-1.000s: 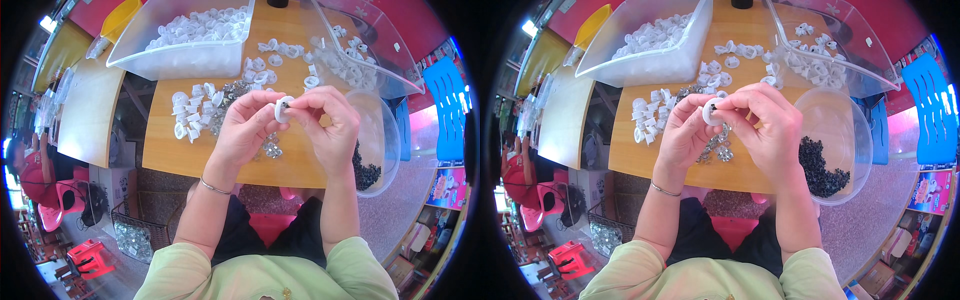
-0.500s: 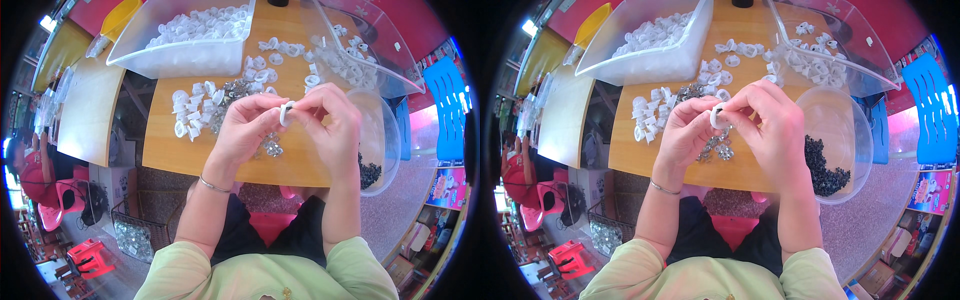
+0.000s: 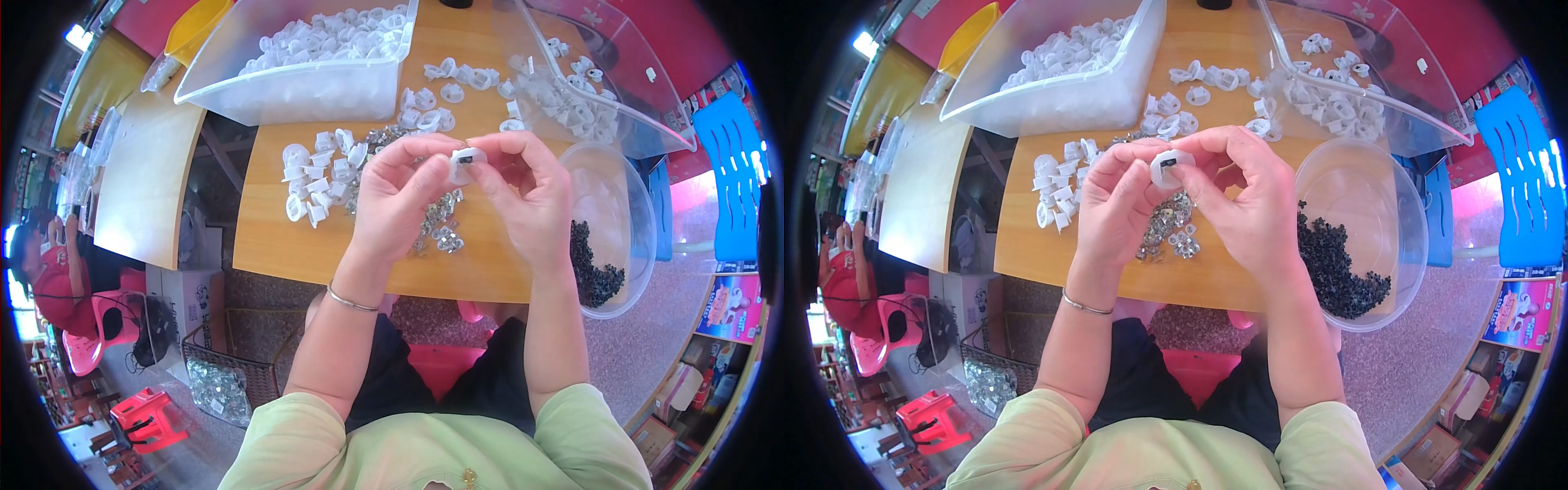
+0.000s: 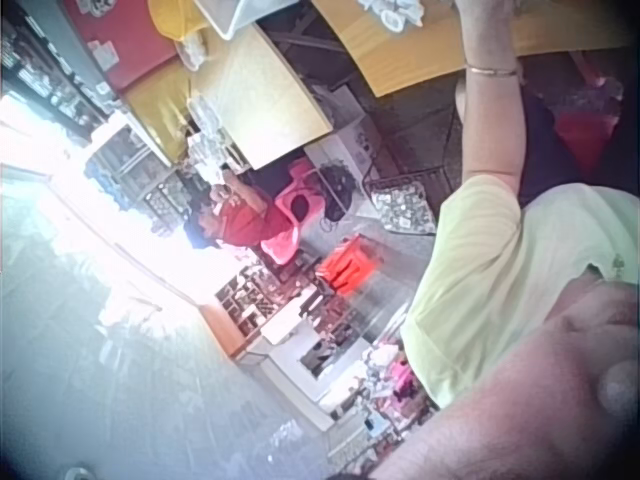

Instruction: The person assembles components by inserting small black pieces into white plastic casings by hand and placing the assembled parts into a clear container.

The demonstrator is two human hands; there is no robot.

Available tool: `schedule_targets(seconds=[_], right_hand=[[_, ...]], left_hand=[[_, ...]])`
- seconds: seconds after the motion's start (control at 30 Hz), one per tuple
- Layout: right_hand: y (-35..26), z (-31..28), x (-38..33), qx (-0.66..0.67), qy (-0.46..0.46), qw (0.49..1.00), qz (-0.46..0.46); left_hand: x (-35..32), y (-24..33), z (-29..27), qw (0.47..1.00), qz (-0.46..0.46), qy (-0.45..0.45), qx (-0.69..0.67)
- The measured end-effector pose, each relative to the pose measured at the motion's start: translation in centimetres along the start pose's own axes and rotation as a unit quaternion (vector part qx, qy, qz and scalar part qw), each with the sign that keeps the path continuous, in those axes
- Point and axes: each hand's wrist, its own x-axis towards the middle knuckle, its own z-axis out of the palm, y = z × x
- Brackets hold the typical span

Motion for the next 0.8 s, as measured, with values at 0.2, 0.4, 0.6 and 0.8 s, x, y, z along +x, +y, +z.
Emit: schedule_targets(seconds=[0.2,0.4,0.6,0.8], right_hand=[[-0.12,0.34,-0.1,0.004,0.006,1.0,-0.009],[0.0,0.52,-0.09,-0.003,0.01,1.0,-0.015],[0.12,0.51,-0.04,-0.056,0.018,0.997,-0.045],[0.26,0.98,-0.24,-0.132,0.05,0.986,-0.09]], left_hand=[[-0.07,0.08,-0.1,0.997,0.045,0.011,0.055],[0.0,-0.21,-0.26,0.995,0.068,0.016,0.07],[0.01,-0.42,-0.05,0.986,0.098,0.039,0.127],[-0.35,-0.22,0.36,0.942,0.182,0.055,0.275]])
